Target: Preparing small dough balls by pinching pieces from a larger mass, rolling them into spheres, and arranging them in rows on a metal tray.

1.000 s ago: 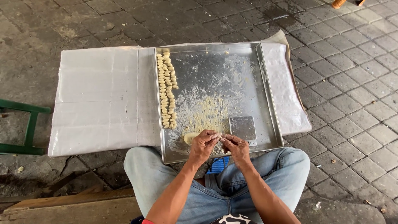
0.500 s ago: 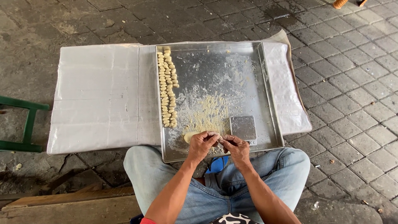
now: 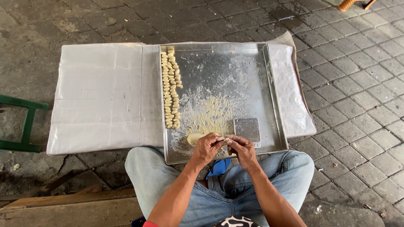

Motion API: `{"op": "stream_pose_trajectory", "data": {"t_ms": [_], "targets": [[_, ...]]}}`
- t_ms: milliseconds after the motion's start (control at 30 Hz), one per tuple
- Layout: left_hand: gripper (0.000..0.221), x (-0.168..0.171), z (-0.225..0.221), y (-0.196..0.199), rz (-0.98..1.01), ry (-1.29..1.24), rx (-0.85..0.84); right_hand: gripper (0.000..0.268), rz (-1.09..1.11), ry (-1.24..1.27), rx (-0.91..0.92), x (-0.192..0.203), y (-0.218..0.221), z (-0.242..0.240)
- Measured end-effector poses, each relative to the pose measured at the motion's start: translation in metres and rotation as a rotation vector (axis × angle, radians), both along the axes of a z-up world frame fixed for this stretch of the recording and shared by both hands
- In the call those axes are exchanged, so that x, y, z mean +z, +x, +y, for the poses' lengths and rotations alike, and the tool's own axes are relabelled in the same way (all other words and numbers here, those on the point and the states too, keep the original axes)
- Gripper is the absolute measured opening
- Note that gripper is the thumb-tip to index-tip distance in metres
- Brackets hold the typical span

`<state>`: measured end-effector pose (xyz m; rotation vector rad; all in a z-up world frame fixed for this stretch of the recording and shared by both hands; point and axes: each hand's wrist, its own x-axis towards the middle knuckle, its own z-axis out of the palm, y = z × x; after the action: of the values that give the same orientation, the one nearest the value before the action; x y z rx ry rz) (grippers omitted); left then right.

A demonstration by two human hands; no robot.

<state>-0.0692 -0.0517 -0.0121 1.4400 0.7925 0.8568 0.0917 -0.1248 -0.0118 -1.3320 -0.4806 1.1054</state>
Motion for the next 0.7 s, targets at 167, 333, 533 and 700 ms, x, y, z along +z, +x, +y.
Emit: {"op": "stream_pose_trajectory", "data": {"t_ms": [167, 333, 533, 700], "targets": [[0.024, -0.011, 0.004, 0.002, 0.022, -0.020, -0.016, 0.025, -0.213, 0.121, 0.080, 0.008, -0.005, -0.002], [0.033, -0.011, -0.002, -0.004, 0.018, -0.203, -0.070, 0.024, -0.363, 0.184, 0.074, -0.032, -0.001, -0.007], [0.033, 0.012, 0.001, -0.012, 0.070, -0.291, -0.106, 0.023, -0.538, 0.267, 0.085, -0.010, -0.019, -0.002], [0.031, -0.005, 0.004, -0.014, 0.123, -0.376, -0.233, 0.021, -0.564, 0.263, 0.121, 0.000, -0.022, -0.003]]}}
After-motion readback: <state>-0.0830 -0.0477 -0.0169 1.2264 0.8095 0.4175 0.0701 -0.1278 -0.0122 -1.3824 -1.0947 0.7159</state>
